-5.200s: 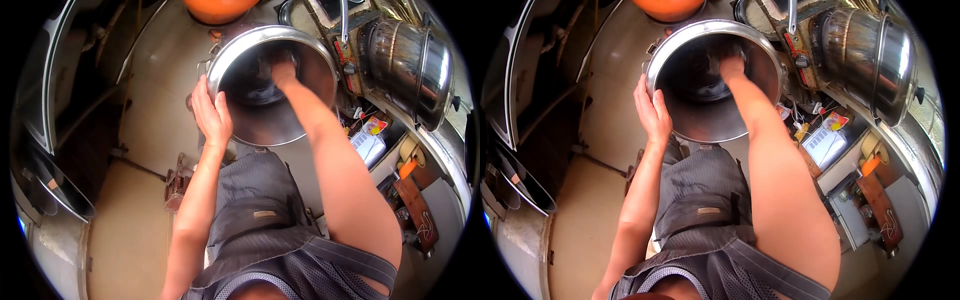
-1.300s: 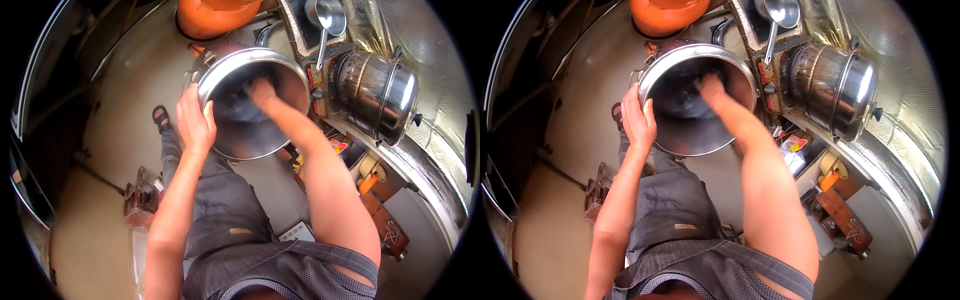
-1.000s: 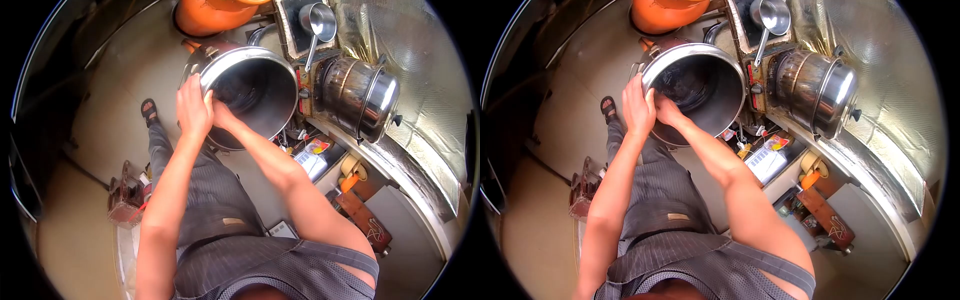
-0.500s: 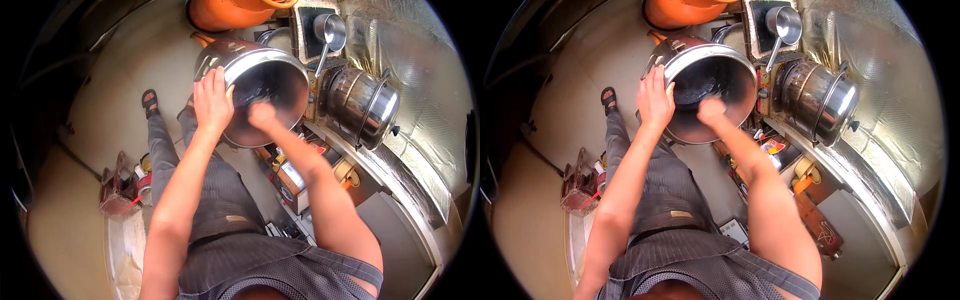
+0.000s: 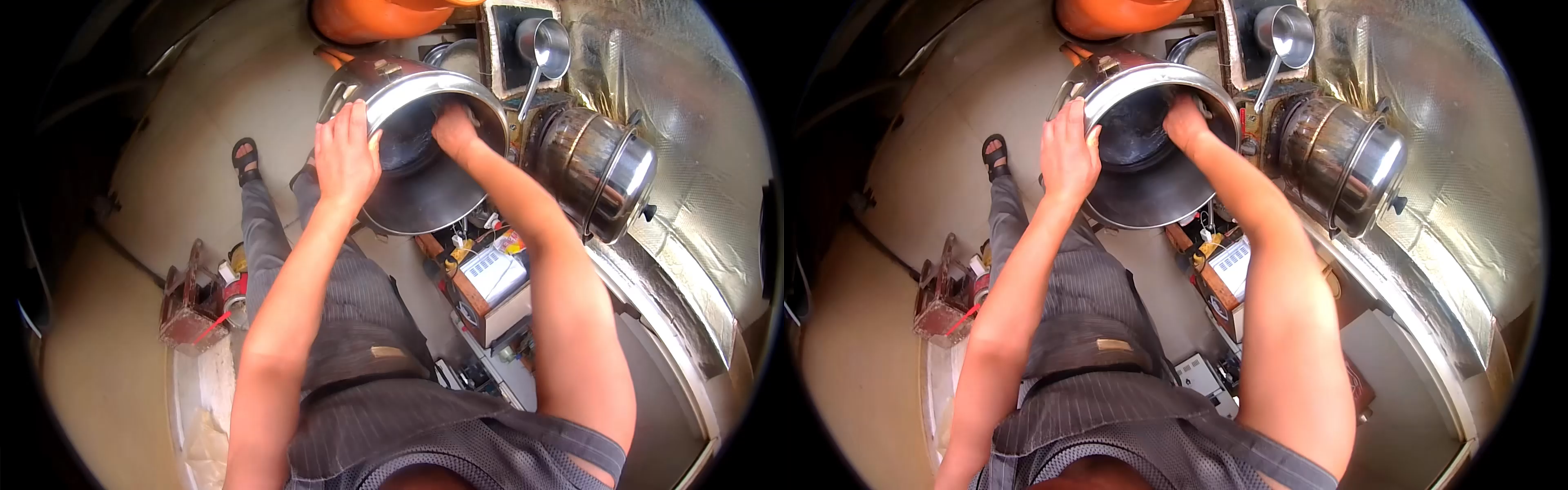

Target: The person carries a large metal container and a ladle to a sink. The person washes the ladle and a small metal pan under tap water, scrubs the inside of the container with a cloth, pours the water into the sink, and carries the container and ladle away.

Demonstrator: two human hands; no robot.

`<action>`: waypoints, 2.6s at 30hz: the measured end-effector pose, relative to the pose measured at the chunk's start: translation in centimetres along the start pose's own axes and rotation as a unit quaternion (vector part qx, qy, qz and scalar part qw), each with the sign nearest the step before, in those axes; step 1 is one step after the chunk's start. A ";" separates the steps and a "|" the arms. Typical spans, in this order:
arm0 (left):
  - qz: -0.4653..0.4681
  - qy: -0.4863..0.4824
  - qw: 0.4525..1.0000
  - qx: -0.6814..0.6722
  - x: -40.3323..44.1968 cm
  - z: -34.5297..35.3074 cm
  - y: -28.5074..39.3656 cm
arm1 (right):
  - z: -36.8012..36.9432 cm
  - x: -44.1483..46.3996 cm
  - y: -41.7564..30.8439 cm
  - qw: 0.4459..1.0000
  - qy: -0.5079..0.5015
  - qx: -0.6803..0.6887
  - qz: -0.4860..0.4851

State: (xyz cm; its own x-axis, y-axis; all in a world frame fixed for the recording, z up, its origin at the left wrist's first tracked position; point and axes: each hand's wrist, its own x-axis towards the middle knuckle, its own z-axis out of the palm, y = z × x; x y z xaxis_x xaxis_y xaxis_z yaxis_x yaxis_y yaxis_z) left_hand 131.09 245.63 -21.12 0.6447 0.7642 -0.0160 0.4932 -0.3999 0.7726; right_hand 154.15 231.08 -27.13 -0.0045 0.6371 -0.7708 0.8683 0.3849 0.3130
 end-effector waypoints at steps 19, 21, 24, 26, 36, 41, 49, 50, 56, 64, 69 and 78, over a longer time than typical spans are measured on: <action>0.004 0.002 1.000 -0.027 -0.2 1.0 0.3 | -1.1 0.8 2.2 0.999 -0.037 0.010 0.007; -0.016 0.007 1.000 -0.016 -0.5 1.1 0.4 | -1.1 1.2 1.9 0.999 -0.044 0.013 0.015; -0.016 0.009 1.000 0.006 -0.6 1.1 0.4 | 2.7 -0.6 -4.2 0.960 -0.118 0.246 0.057; -0.023 0.008 1.000 0.005 -0.6 1.0 0.4 | 2.3 -0.5 -11.6 0.943 -0.076 0.320 0.045; -0.026 0.007 1.000 -0.006 -0.8 1.3 0.5 | -4.0 6.8 -1.5 0.844 0.024 0.522 0.122; -0.005 0.015 1.000 -0.009 -0.4 1.3 0.5 | 8.3 5.4 -4.5 0.885 0.104 0.373 0.257; -0.005 0.027 1.000 0.000 -0.4 1.3 0.8 | -3.1 8.5 -14.9 0.629 0.025 0.765 0.136; -0.008 0.027 1.000 -0.003 -0.4 1.3 0.8 | -4.2 8.4 -14.2 0.551 0.085 0.818 0.140; -0.021 0.021 1.000 -0.009 -0.4 0.9 0.8 | -3.8 -4.6 -12.9 0.839 -0.046 0.535 0.089; -0.008 0.017 1.000 -0.010 -0.2 0.6 0.4 | -2.0 -2.0 3.4 0.995 -0.035 -0.077 -0.058; -0.027 0.021 0.999 0.034 -0.6 0.7 0.8 | -0.4 -4.1 -6.1 0.973 -0.146 0.166 0.070; -0.017 0.024 0.999 0.018 -0.4 1.1 0.3 | -2.2 -5.8 -6.7 0.973 -0.138 0.177 0.045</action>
State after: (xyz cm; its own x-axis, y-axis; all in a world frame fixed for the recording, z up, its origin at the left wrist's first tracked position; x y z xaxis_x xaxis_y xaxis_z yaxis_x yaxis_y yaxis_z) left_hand 131.65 244.59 -21.57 0.5994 0.8004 -0.0104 0.5354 -0.3912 0.7486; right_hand 147.22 226.25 -23.52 0.1697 0.4347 -0.8844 0.9758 0.0512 0.2124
